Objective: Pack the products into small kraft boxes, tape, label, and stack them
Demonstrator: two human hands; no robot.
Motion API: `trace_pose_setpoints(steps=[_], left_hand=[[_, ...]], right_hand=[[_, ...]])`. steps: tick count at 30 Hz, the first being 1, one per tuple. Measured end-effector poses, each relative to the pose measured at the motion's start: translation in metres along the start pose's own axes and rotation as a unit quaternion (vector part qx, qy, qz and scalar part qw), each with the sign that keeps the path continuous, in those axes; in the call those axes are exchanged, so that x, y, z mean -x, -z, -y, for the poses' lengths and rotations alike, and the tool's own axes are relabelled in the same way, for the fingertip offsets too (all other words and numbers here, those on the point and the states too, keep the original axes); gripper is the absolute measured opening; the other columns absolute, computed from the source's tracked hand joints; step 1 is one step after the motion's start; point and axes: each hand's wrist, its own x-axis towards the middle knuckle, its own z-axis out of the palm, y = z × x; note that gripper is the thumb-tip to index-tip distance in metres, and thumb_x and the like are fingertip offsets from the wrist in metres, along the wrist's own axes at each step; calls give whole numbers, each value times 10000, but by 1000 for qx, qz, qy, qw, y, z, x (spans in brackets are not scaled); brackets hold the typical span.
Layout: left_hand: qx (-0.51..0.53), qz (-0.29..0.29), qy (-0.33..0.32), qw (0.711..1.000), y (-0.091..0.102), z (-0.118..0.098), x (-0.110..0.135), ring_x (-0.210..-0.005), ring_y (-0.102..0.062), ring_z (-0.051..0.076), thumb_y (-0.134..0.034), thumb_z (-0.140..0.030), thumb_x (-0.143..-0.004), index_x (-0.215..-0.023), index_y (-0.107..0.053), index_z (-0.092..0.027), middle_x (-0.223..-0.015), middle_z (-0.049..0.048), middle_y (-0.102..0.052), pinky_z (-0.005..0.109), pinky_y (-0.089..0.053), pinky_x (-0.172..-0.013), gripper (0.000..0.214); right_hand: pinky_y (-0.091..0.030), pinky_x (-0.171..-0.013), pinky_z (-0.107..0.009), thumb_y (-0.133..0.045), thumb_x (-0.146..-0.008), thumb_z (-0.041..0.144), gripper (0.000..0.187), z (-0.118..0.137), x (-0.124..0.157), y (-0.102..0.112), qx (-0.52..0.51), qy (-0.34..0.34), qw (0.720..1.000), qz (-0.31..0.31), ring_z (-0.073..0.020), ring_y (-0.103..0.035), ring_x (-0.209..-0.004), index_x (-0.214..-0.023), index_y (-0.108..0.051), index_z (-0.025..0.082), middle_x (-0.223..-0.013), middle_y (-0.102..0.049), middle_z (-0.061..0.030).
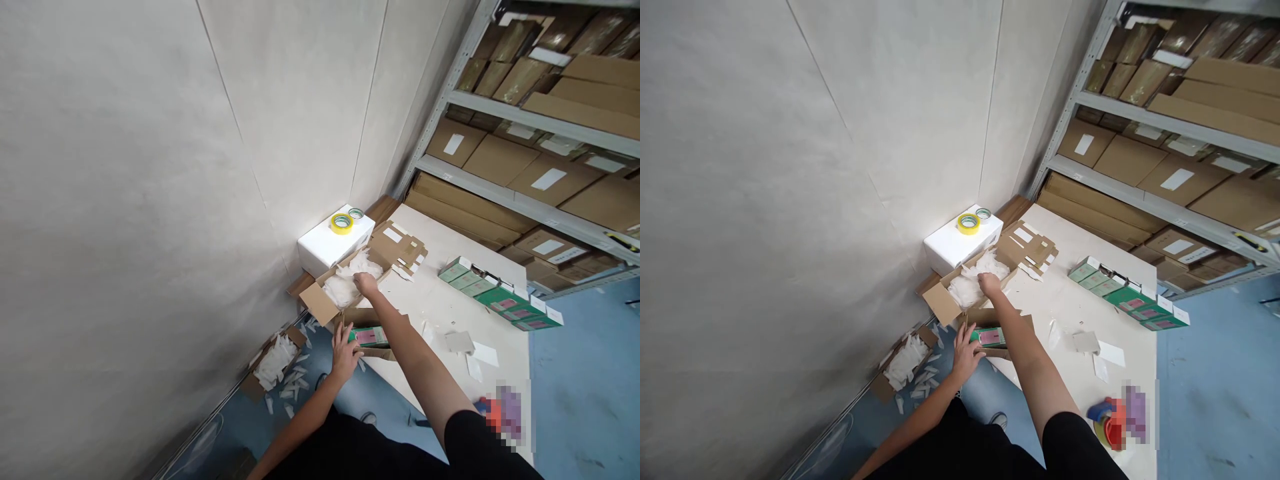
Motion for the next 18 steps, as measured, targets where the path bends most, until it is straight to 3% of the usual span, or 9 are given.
trace_pose_setpoints(steps=[7,12,18], left_hand=[[-22,-37,-10,999,-12,-10,4,-1536,-267,423,-768,-220,-793,-810,-707,-234,-1622,47,-437,670,-346,-1165,65],[-42,-33,-14,998,-23,-27,8,-1540,-260,428,-765,-253,-792,-824,-719,-251,-1621,44,-438,671,-314,-1188,56],[-54,-26,-28,998,-43,-50,6,-1540,-267,420,-771,-267,-793,-830,-727,-246,-1611,44,-452,649,-317,-1198,62]], right_hand=[[-474,-858,-287,-519,-953,167,259,-21,39,25,-61,19,995,-71,-241,-689,-1008,-995,-772,201,-1074,-778,-101],[-506,-911,-323,-522,-928,142,302,-42,72,33,-150,42,977,-149,-255,-701,-1021,-1055,-784,220,-1080,-781,-87],[-530,-966,-355,-522,-928,159,329,-70,119,43,-223,47,954,-197,-243,-706,-1051,-1107,-781,255,-1115,-781,-66]])
